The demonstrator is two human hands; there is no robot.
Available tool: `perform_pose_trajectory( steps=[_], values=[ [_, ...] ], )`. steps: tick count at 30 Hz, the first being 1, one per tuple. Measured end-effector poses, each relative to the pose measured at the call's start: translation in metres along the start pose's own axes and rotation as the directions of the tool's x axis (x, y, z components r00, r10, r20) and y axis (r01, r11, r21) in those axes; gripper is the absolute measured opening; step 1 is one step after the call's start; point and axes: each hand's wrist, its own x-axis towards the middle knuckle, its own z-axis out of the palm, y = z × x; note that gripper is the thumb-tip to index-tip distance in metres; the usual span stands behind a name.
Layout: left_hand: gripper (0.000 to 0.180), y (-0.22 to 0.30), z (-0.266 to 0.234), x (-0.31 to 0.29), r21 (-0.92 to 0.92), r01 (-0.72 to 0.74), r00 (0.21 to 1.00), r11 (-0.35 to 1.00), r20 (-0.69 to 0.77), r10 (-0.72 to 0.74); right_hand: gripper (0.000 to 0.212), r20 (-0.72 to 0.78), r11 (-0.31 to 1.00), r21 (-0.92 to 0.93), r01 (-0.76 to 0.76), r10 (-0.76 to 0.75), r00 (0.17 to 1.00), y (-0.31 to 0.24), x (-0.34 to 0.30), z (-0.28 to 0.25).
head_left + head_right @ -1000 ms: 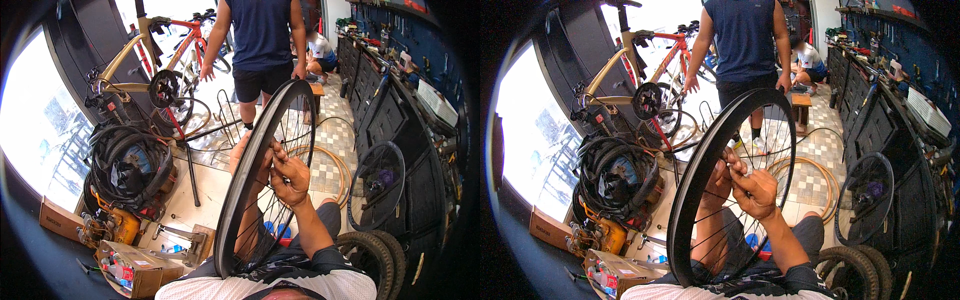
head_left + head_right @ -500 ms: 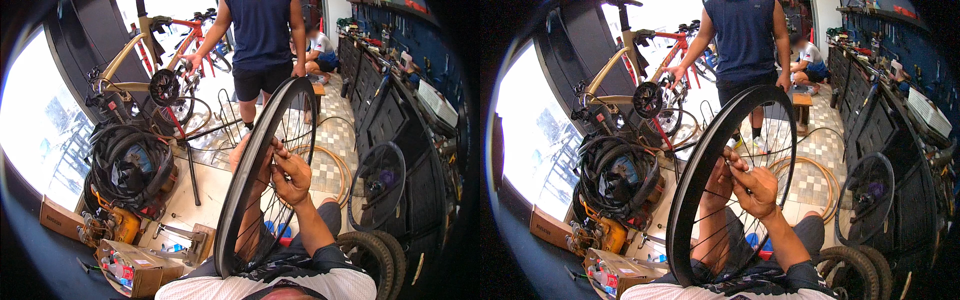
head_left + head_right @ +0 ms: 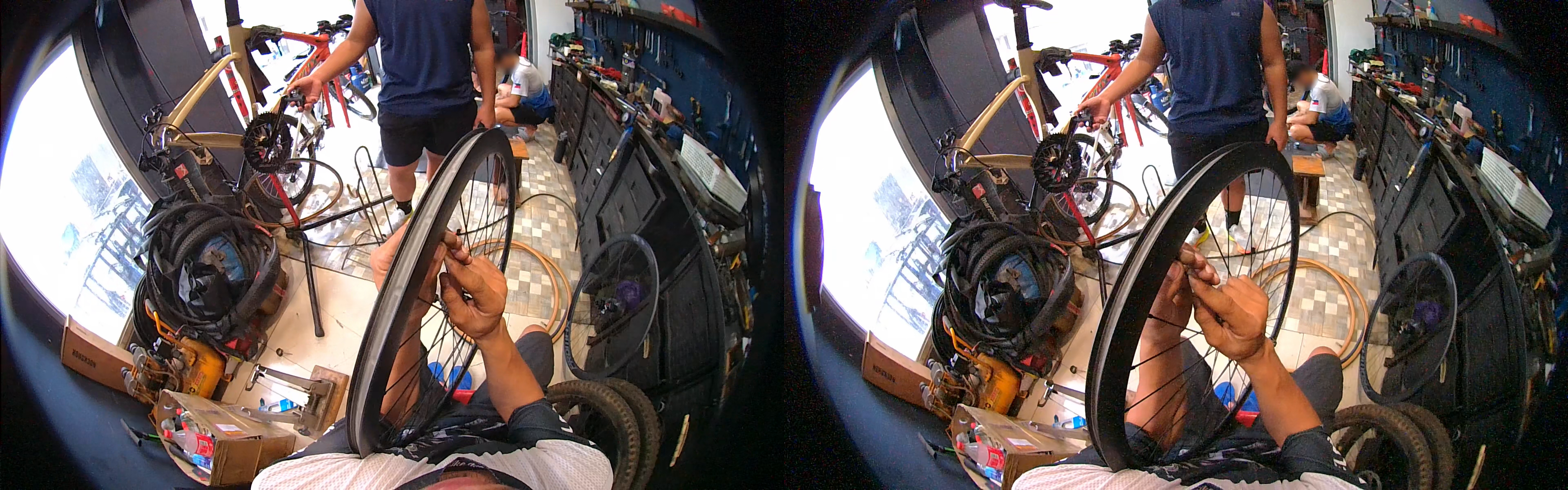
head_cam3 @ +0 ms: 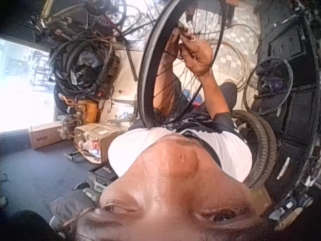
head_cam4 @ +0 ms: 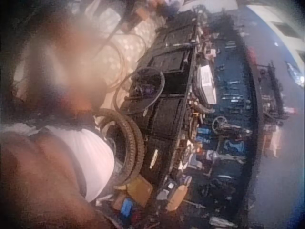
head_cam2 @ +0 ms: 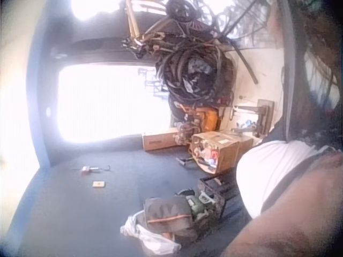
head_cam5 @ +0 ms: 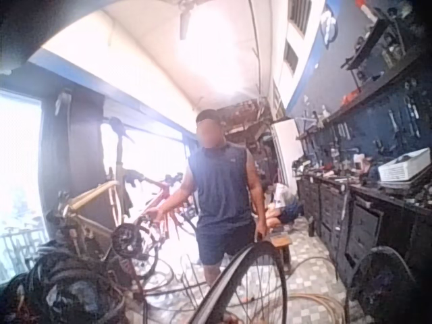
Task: The person sits on the floor and uses a spoke wrench to adjust the tension of spokes on a bicycle wheel. They rotate the wheel and repeatedly tighten or loosen individual spokes to align the rim.
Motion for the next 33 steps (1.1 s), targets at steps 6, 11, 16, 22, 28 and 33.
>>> perform_pose_trajectory(
  steps=[6, 11, 16, 22, 28, 33],
  values=[
    [0.027, 0.0, 0.001, 0.001, 0.083, -0.048, 0.999, 0.995, 0.027, 0.045, 0.035, -0.016, 0.999, 0.035, 0.011, -0.01, 1.0, 0.001, 0.004, 0.0],
    [0.022, -0.002, 0.007, -0.001, 0.019, 0.028, 0.999, 0.999, -0.033, -0.027, 0.034, -0.02, 1.0, 0.004, -0.011, 0.012, 1.0, -0.001, -0.002, -0.002],
    [0.019, -0.006, 0.002, -0.001, 0.023, 0.059, 0.994, 0.998, -0.09, -0.057, 0.047, -0.098, 0.997, 0.048, 0.066, -0.061, 0.993, 0.002, 0.01, 0.004],
    [0.018, 0.003, 0.008, -0.001, 0.176, -0.082, 0.99, 0.981, -0.097, 0.1, 0.048, -0.037, 0.999, -0.002, 0.052, -0.052, 0.998, 0.001, 0.009, 0.003],
    [0.033, 0.014, 0.013, -0.004, 0.068, -0.003, 0.998, 0.998, -0.057, 0.007, 0.046, -0.071, 0.998, 0.01, 0.057, -0.056, 0.996, 0.0, 0.015, 0.005],
    [0.019, 0.008, 0.015, -0.002, 0.097, -0.015, 0.999, 0.995, -0.044, 0.019, 0.044, -0.055, 0.998, -0.001, 0.055, -0.055, 0.997, 0.002, 0.009, 0.001]
  ],
)
